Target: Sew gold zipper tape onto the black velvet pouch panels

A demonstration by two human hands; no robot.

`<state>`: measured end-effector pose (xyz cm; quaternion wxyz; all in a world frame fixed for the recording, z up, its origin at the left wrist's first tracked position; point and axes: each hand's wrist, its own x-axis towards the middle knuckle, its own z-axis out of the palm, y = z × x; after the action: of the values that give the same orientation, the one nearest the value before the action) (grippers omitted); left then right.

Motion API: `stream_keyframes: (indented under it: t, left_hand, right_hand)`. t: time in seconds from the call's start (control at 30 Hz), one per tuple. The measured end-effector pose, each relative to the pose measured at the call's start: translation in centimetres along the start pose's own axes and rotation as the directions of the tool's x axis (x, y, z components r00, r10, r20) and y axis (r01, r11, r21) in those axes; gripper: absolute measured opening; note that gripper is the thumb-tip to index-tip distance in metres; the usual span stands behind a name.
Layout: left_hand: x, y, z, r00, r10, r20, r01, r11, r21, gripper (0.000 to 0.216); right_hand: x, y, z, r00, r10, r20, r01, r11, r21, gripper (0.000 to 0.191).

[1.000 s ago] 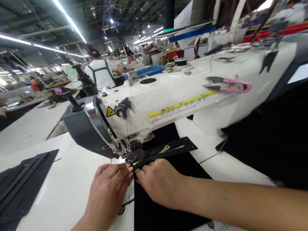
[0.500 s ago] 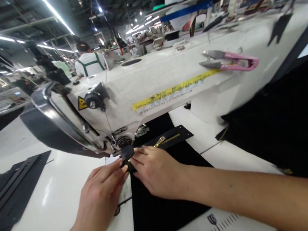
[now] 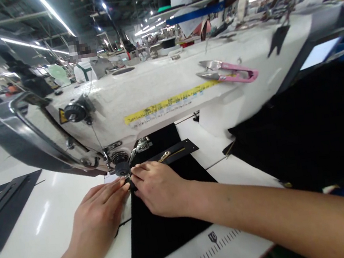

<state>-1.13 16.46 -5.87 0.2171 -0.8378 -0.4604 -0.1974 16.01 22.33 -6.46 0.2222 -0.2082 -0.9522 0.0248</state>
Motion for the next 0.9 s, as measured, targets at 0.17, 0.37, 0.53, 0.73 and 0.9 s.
stream_keyframes:
  t: [0.17, 0.37, 0.53, 0.73, 0.9]
  left_hand:
    - [0.02, 0.05, 0.24, 0.997, -0.057, 0.059, 0.058, 0.998, -0.015, 0.022]
    - [0.07, -0.28, 0.55, 0.990, -0.108, 0.094, 0.112, 0.993, -0.037, 0.017]
    - [0.05, -0.66, 0.86, 0.991, -0.117, 0.064, 0.120, 0.992, -0.048, 0.016]
    - [0.07, -0.69, 0.95, 0.992, -0.121, 0.017, 0.122, 0.990, -0.077, 0.015]
    - [0.08, -0.77, 1.00, 0.990, -0.135, 0.030, 0.137, 0.987, -0.080, 0.012]
  right_hand:
    - [0.08, 0.21, 0.36, 0.999, 0.005, -0.035, -0.005, 1.000, 0.012, 0.026]
    - [0.39, 0.48, 0.61, 1.000, 0.013, -0.022, -0.013, 0.999, 0.043, 0.024]
    - [0.58, 0.58, 0.55, 0.999, 0.007, -0.043, -0.005, 0.999, 0.052, 0.025]
    - [0.67, 0.52, 0.44, 0.999, 0.015, -0.037, -0.012, 0.997, 0.072, 0.025]
    - [0.85, 0.49, 0.49, 0.999, 0.025, -0.038, -0.022, 0.997, 0.078, 0.025]
